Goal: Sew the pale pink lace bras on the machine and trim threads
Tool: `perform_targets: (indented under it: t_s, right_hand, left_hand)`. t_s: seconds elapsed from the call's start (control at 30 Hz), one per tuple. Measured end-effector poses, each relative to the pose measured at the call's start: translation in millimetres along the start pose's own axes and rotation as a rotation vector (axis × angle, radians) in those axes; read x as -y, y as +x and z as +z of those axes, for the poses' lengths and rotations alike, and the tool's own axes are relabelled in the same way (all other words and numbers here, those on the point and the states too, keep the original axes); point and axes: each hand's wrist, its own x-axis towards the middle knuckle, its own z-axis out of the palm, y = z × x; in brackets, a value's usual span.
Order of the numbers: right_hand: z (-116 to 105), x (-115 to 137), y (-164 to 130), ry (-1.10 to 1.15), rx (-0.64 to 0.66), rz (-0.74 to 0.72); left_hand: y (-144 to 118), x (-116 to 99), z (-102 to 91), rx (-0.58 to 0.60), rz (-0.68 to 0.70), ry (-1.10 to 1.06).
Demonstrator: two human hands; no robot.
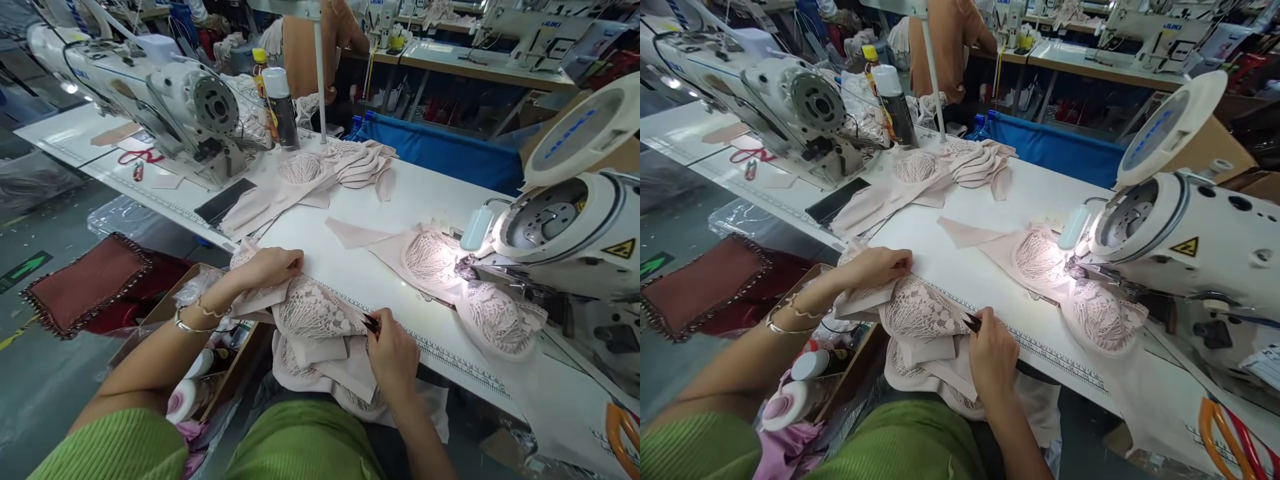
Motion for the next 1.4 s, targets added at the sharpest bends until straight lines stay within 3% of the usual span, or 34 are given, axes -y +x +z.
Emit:
perform_targets:
  t_s: [0.17, 0.3, 0.47, 0.6, 0.87, 1.07, 1.13, 1.2, 1.27, 1.33, 1.4]
  right_hand:
    - [1.3, 0.5, 3.6, -0.015, -0.013, 0.005]
    - [8.1, -5.7, 3.2, 0.021, -0.125, -0.059]
    - [17.3, -17.3, -0.5, 0.034, -0.368, -0.327]
    - [15.1, -24.9, -8.5, -0.084, -0.475, -0.508]
    - [9.4, -34.5, -30.2, -0.152, -0.420, -0.516]
    - [17.0, -28.1, -25.8, -0.096, -0.346, -0.465]
    - [15.7, -27.3, -24.6, -0.042, -0.390, -0.491]
    - [3.6, -32.4, -31.2, 0.015, -0.477, -0.543]
    - [-21.7, -43.2, -50.1, 0.036, -0.526, -0.557]
    - [-54.8, -55.5, -79.4, 0.023, -0.548, -0.473]
    - [-85.7, -65.4, -109.6, 0.010, -0.659, -0.446]
  left_hand:
    - [2.2, 1.2, 2.3, -0.001, 0.000, 0.004]
    - [1.5, 2.1, 2.4, -0.002, 0.000, 0.001]
    - [0.5, 0.5, -2.3, 0.026, -0.009, -0.043]
    - [-0.7, -3.8, -6.2, 0.053, -0.022, -0.076]
    - [0.9, -5.2, -5.0, 0.039, -0.047, -0.099]
    - [1.3, -3.3, -1.6, -0.015, -0.008, -0.139]
    - [-7.5, 0.8, -1.8, -0.024, 0.014, -0.208]
    - [-22.9, 3.0, -3.3, 0.026, 0.106, -0.310]
    - [-40.9, -2.0, -3.2, 0.159, 0.281, -0.404]
    - [-55.2, -17.9, 2.2, 0.299, 0.456, -0.449]
    - [-61.1, -44.2, 15.6, 0.310, 0.577, -0.458]
